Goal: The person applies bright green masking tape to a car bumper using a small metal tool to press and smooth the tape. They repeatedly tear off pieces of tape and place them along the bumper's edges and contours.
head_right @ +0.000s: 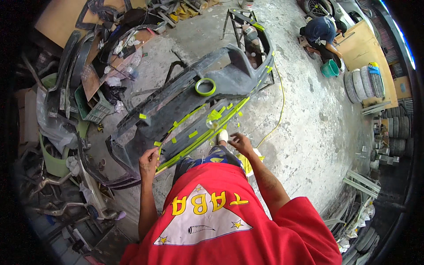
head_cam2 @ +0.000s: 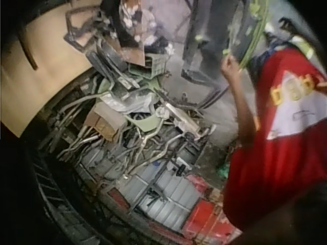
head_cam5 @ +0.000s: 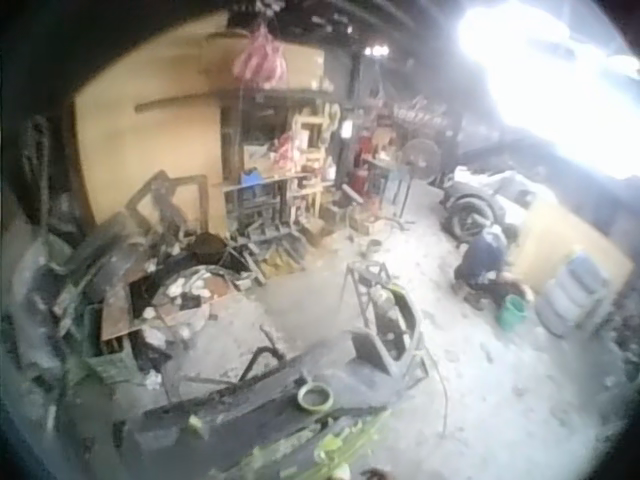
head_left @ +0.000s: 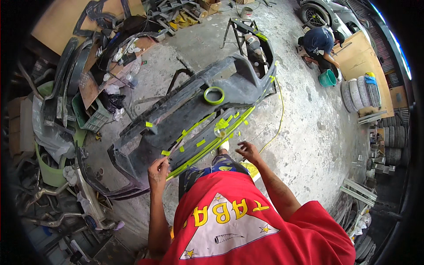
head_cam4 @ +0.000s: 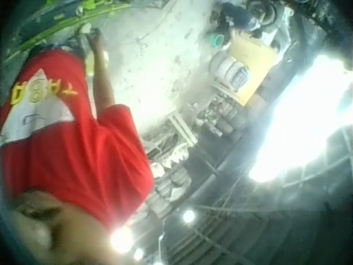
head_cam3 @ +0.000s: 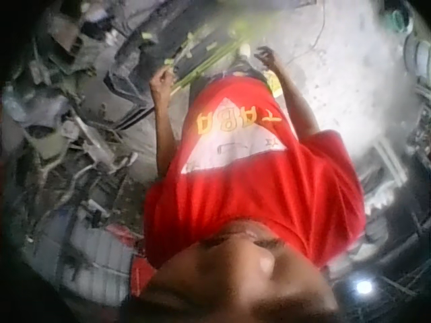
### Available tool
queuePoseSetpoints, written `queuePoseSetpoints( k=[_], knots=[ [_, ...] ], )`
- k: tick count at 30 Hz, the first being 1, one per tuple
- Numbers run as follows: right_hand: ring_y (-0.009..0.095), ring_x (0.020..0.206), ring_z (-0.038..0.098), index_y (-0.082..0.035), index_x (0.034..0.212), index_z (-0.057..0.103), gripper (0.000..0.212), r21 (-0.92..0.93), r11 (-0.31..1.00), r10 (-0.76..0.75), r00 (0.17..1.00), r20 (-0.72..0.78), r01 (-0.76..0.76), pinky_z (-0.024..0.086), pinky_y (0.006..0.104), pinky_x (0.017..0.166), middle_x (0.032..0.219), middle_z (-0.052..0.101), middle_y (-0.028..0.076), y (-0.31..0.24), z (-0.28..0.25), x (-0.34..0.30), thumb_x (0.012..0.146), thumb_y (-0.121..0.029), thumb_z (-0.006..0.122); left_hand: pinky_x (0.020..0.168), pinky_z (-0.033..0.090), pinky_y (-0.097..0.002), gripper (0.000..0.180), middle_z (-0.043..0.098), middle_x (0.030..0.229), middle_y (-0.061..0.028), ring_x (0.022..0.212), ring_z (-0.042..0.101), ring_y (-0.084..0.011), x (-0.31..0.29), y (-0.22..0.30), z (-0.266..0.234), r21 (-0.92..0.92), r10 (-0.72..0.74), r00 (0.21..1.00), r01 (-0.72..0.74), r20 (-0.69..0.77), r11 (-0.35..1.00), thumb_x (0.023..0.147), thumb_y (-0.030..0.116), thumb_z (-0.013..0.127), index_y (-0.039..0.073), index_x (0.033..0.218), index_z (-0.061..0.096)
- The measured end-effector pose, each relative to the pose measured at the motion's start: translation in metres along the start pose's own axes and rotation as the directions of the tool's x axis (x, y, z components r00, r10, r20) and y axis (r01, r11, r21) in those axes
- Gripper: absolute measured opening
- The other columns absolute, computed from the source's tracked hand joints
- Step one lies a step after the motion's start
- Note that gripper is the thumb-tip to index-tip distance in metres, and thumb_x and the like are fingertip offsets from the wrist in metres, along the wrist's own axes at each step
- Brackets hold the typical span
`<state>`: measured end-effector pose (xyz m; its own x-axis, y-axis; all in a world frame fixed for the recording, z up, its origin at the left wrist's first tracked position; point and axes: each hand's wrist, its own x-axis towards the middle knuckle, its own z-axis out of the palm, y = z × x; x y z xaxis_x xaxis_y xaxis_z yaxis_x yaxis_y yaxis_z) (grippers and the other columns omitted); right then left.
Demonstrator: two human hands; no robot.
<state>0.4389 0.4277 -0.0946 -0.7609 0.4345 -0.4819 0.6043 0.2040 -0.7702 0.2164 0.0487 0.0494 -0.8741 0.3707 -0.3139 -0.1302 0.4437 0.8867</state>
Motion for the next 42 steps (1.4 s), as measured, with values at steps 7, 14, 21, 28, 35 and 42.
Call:
queuePoseSetpoints(
  k=[7, 14, 21, 28, 35, 42],
  knots=[
    [0.025, 0.067, 0.068, -0.005, 0.126, 0.058, 0.062, -0.026, 0.976, -0.214, 0.974, 0.08, 0.216, 0.053, 0.0374, 0.065, 0.075, 0.07, 0.012, -0.061, 0.01, 0.059, 0.079, -0.035, 0.085, 0.056, 0.049, -0.0236, 0.022, 0.064, 0.081, -0.0026, 0.057, 0.051, -0.0067, -0.02, 0.029, 0.04, -0.297, -0.177, 0.966, 0.116, -0.19, 0.948, 0.097, 0.014, 0.065, -0.003, 0.109, 0.07],
    [0.024, 0.063, 0.07, -0.003, 0.127, 0.055, 0.064, 0.036, 0.98, -0.201, 0.965, 0.166, 0.198, 0.053, 0.0364, 0.061, 0.068, 0.07, 0.012, -0.048, 0.02, 0.083, 0.078, -0.031, 0.086, 0.06, 0.046, -0.024, 0.02, 0.058, 0.077, -0.0001, 0.059, 0.046, -0.0062, -0.04, 0.046, 0.075, -0.443, -0.309, 0.898, 0.149, -0.315, 0.884, 0.096, 0.013, 0.067, -0.004, 0.107, 0.068],
    [0.03, 0.07, 0.073, -0.002, 0.125, 0.057, 0.053, 0.022, 0.97, -0.239, 0.945, 0.223, 0.24, 0.055, 0.0414, 0.066, 0.068, 0.072, 0.011, -0.055, 0.022, 0.091, 0.082, -0.026, 0.078, 0.062, 0.043, -0.0244, 0.015, 0.05, 0.07, 0.0027, 0.058, 0.041, -0.0046, -0.055, 0.065, 0.097, -0.489, -0.344, 0.86, 0.131, -0.376, 0.863, 0.097, 0.016, 0.067, 0.002, 0.1, 0.065],
    [0.032, 0.069, 0.068, -0.003, 0.123, 0.058, 0.059, 0.113, 0.9, -0.435, 0.886, 0.162, 0.421, 0.052, 0.0423, 0.064, 0.076, 0.067, 0.016, -0.04, 0.017, 0.092, 0.078, -0.032, 0.082, 0.06, 0.039, -0.0245, 0.011, 0.053, 0.07, 0.004, 0.058, 0.041, -0.0049, -0.047, 0.075, 0.091, -0.571, -0.344, 0.855, 0.07, -0.388, 0.818, 0.097, 0.017, 0.068, 0.007, 0.096, 0.063],
    [0.02, 0.062, 0.054, -0.005, 0.116, 0.061, 0.051, 0.217, 0.919, -0.369, 0.911, 0.182, 0.329, 0.044, 0.0362, 0.059, 0.067, 0.052, 0.007, -0.039, -0.061, 0.074, 0.075, -0.027, 0.083, 0.062, 0.039, -0.0255, 0.01, 0.052, 0.072, 0.0031, 0.058, 0.041, -0.0059, -0.031, 0.078, 0.081, -0.645, -0.308, 0.863, -0.027, -0.401, 0.763, 0.098, 0.016, 0.065, 0.009, 0.094, 0.06],
    [0.012, 0.06, 0.048, -0.007, 0.114, 0.063, 0.041, 0.235, 0.929, -0.296, 0.955, 0.003, 0.287, 0.041, 0.031, 0.056, 0.066, 0.049, 0.002, -0.032, -0.104, 0.062, 0.078, -0.018, 0.079, 0.063, 0.04, -0.0251, 0.017, 0.055, 0.08, 0.0026, 0.061, 0.043, -0.0063, -0.013, 0.071, 0.08, -0.828, -0.289, 0.917, -0.074, -0.275, 0.556, 0.102, 0.024, 0.061, 0.008, 0.105, 0.06]
  ],
)
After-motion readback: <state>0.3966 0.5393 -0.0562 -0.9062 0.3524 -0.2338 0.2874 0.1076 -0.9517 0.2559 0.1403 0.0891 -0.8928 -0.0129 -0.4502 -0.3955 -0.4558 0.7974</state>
